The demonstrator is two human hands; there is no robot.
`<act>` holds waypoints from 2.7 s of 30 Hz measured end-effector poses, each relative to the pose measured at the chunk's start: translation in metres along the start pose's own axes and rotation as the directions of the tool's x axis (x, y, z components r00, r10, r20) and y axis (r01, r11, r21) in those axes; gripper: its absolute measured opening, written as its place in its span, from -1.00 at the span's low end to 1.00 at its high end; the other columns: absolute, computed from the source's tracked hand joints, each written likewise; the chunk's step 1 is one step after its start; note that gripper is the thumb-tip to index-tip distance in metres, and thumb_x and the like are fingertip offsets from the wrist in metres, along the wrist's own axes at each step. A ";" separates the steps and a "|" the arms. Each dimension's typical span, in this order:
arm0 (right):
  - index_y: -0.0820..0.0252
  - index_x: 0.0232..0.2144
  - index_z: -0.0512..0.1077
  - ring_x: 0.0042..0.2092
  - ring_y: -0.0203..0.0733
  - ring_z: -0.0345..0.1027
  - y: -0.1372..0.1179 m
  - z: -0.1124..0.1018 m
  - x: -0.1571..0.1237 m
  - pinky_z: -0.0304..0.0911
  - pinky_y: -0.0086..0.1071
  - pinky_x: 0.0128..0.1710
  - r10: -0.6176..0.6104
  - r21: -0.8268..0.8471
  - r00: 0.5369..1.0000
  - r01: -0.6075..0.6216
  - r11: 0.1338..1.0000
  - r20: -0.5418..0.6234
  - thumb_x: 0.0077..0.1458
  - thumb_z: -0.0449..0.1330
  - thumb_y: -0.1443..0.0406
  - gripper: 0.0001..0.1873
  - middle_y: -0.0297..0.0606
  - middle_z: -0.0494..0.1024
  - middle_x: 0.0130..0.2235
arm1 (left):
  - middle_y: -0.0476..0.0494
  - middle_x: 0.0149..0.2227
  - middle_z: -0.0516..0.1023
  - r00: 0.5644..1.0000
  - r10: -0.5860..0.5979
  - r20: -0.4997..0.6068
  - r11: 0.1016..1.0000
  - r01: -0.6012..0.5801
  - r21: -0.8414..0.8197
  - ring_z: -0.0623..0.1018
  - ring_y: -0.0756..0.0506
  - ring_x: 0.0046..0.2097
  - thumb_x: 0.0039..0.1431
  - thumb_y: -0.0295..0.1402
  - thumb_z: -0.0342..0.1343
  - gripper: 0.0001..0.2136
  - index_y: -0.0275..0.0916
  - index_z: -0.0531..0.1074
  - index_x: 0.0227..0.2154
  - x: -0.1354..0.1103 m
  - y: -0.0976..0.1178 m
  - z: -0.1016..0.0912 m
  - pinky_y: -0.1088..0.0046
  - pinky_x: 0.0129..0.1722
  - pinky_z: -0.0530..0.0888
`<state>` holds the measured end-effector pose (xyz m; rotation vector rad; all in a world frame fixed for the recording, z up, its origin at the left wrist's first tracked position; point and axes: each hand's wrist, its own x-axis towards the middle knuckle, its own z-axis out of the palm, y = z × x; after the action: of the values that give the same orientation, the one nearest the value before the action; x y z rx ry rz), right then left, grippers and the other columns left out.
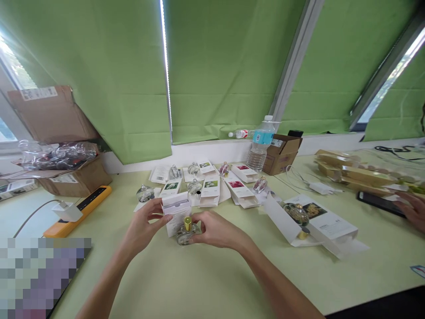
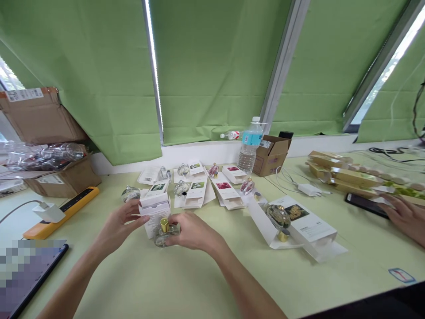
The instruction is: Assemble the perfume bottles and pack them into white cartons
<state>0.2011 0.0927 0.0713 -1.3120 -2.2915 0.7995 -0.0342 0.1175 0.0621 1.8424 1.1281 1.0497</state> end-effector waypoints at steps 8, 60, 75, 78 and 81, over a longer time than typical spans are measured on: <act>0.18 -0.38 0.44 -0.45 -0.34 0.19 0.001 0.012 0.004 -0.05 -0.50 -0.52 -0.023 -0.062 0.999 0.020 0.998 -0.043 -0.02 0.26 0.18 -0.80 -0.39 0.46 -0.44 | -0.07 -0.12 0.49 0.985 0.064 -0.158 0.993 -0.047 0.108 0.56 -0.08 -0.17 0.08 -0.20 0.19 -0.59 -0.10 0.22 -0.04 -0.001 -0.002 0.007 0.27 -0.15 0.54; 0.14 -0.12 0.48 -0.48 -0.31 0.20 -0.020 -0.011 -0.009 0.22 -0.42 -0.48 -0.050 0.278 0.806 0.260 0.925 -0.589 0.03 0.25 0.14 -0.64 -0.32 0.44 -0.45 | -0.15 0.00 0.44 0.933 0.358 -0.012 0.878 -0.333 0.343 0.44 -0.18 0.03 0.22 -0.35 0.03 -0.84 -0.09 0.52 -0.27 -0.010 0.010 0.023 0.22 -0.01 0.43; 0.11 -0.10 0.43 -0.42 -0.33 0.20 -0.018 -0.007 -0.006 0.20 -0.43 -0.46 -0.182 0.139 0.800 0.313 0.939 -0.572 0.07 0.22 0.29 -0.71 -0.25 0.48 -0.17 | -0.13 -0.04 0.48 0.949 0.312 -0.047 0.904 -0.282 0.321 0.44 -0.16 0.06 0.18 -0.32 0.08 -0.91 -0.11 0.48 -0.32 -0.011 0.009 0.025 0.29 -0.06 0.50; 0.10 -0.10 0.42 -0.43 -0.32 0.20 -0.017 -0.006 -0.005 0.19 -0.42 -0.47 -0.197 0.113 0.812 0.307 0.945 -0.550 0.08 0.21 0.30 -0.71 -0.25 0.48 -0.18 | -0.12 -0.06 0.47 0.957 0.286 -0.051 0.926 -0.262 0.273 0.47 -0.13 -0.02 0.17 -0.31 0.08 -0.93 -0.14 0.43 -0.35 -0.011 0.011 0.026 0.32 -0.14 0.53; 0.09 -0.08 0.41 -0.41 -0.31 0.22 -0.017 -0.005 -0.005 0.19 -0.41 -0.45 -0.217 0.087 0.814 0.311 0.947 -0.539 0.10 0.19 0.31 -0.70 -0.25 0.49 -0.18 | -0.09 -0.10 0.46 0.967 0.255 -0.023 0.944 -0.243 0.225 0.48 -0.09 -0.10 0.18 -0.29 0.07 -0.93 -0.15 0.38 -0.34 -0.010 0.012 0.027 0.32 -0.17 0.55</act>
<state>0.1951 0.0832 0.0861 -0.9515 -1.8585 0.4545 -0.0090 0.0995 0.0594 2.1904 1.0979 1.1577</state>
